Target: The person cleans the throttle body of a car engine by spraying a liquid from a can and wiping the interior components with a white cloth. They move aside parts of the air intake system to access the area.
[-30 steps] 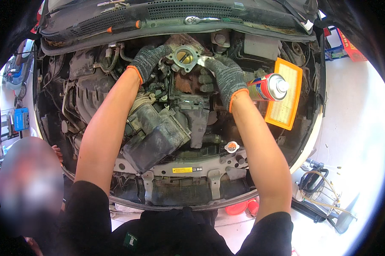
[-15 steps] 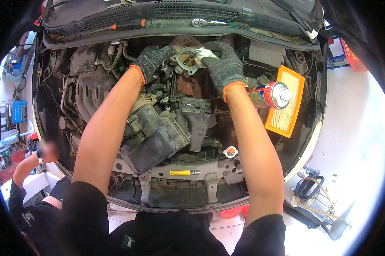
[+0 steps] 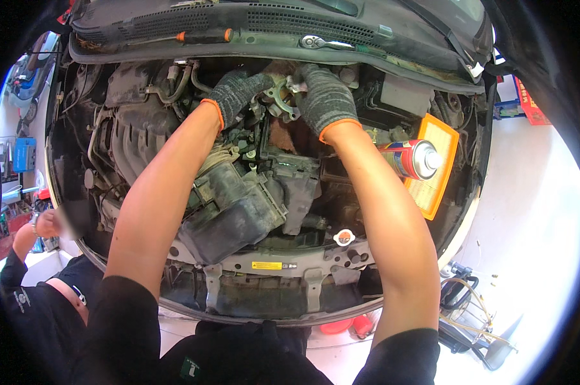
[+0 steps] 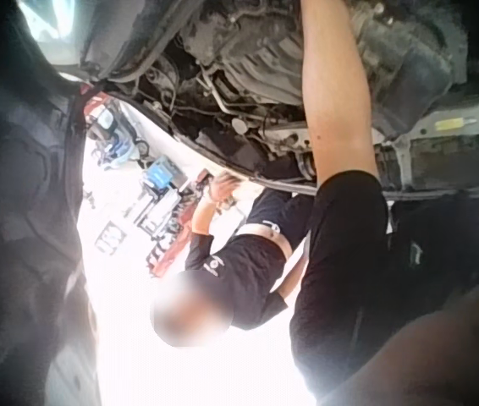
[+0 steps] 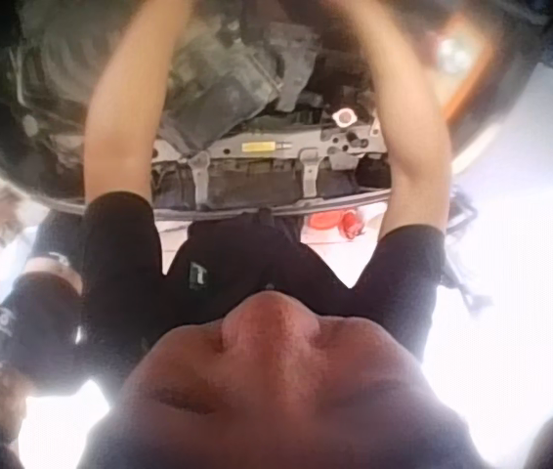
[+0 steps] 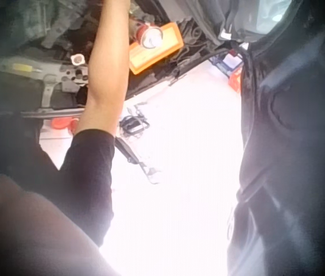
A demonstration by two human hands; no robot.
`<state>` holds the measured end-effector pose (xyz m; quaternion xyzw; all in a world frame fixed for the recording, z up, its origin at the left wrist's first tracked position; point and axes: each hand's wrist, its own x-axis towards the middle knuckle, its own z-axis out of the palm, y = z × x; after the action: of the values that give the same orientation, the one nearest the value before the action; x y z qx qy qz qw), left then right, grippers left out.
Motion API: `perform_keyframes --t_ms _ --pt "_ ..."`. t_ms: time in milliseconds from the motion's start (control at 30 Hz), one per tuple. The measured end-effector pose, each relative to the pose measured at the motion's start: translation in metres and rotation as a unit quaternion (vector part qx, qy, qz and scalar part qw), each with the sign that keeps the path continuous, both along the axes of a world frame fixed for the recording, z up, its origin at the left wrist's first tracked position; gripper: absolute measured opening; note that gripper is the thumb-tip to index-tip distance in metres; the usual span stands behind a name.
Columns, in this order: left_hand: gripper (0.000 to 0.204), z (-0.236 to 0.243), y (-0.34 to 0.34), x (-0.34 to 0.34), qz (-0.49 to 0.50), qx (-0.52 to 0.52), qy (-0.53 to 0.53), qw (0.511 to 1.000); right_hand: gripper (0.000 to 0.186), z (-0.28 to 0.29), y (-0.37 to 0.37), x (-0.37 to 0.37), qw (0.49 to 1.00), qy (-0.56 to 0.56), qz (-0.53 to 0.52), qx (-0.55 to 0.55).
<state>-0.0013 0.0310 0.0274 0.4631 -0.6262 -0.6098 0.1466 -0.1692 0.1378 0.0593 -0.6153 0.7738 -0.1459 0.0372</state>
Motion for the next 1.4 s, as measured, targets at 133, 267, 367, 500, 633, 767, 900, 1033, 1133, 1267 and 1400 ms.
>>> perform_keyframes --t_ms 133,267,367,500,633,767,900,1033,1133,1267,1400 --pt "0.055 0.0 -0.002 0.004 -0.013 0.019 0.038 0.999 0.037 0.009 0.012 -0.002 0.993 -0.085 -0.072 0.048" --pt "0.054 -0.003 -0.002 0.004 -0.01 0.019 0.048 0.999 0.054 0.013 0.021 -0.014 0.971 -0.178 -0.138 0.08" --pt "0.05 -0.005 -0.003 0.001 0.011 0.0 0.005 1.0 0.058 0.008 0.032 -0.018 0.963 -0.213 -0.152 -0.059" --pt "0.043 -0.01 -0.005 -0.001 0.003 0.02 0.035 0.999 0.054 -0.006 0.047 -0.023 0.907 -0.385 -0.131 -0.112" --pt "0.04 -0.005 -0.009 0.001 -0.027 0.055 -0.03 0.998 0.047 0.0 0.053 -0.02 0.897 -0.411 -0.16 -0.025" --pt "0.038 -0.012 -0.007 0.002 -0.009 0.026 0.024 0.999 0.04 0.01 0.054 -0.013 0.954 -0.245 -0.172 -0.023" --pt "0.037 -0.015 -0.008 0.0 0.004 0.028 0.014 1.0 0.037 0.003 0.038 -0.006 0.966 -0.168 -0.152 -0.122" --pt "0.037 -0.028 -0.015 -0.001 -0.005 0.013 0.004 1.0 0.042 -0.008 0.027 -0.008 0.988 -0.121 -0.035 -0.088" --pt "0.039 -0.024 -0.015 -0.002 -0.011 0.003 -0.028 1.0 0.043 -0.005 0.019 -0.006 0.989 -0.143 -0.014 0.027" --pt "0.043 -0.008 -0.006 -0.004 -0.027 -0.032 -0.045 0.998 0.042 -0.011 0.017 -0.016 0.989 -0.081 -0.058 0.11" --pt "0.041 -0.014 -0.009 0.002 -0.004 -0.01 -0.001 1.0 0.042 0.007 0.022 -0.014 0.957 -0.27 -0.078 0.069"
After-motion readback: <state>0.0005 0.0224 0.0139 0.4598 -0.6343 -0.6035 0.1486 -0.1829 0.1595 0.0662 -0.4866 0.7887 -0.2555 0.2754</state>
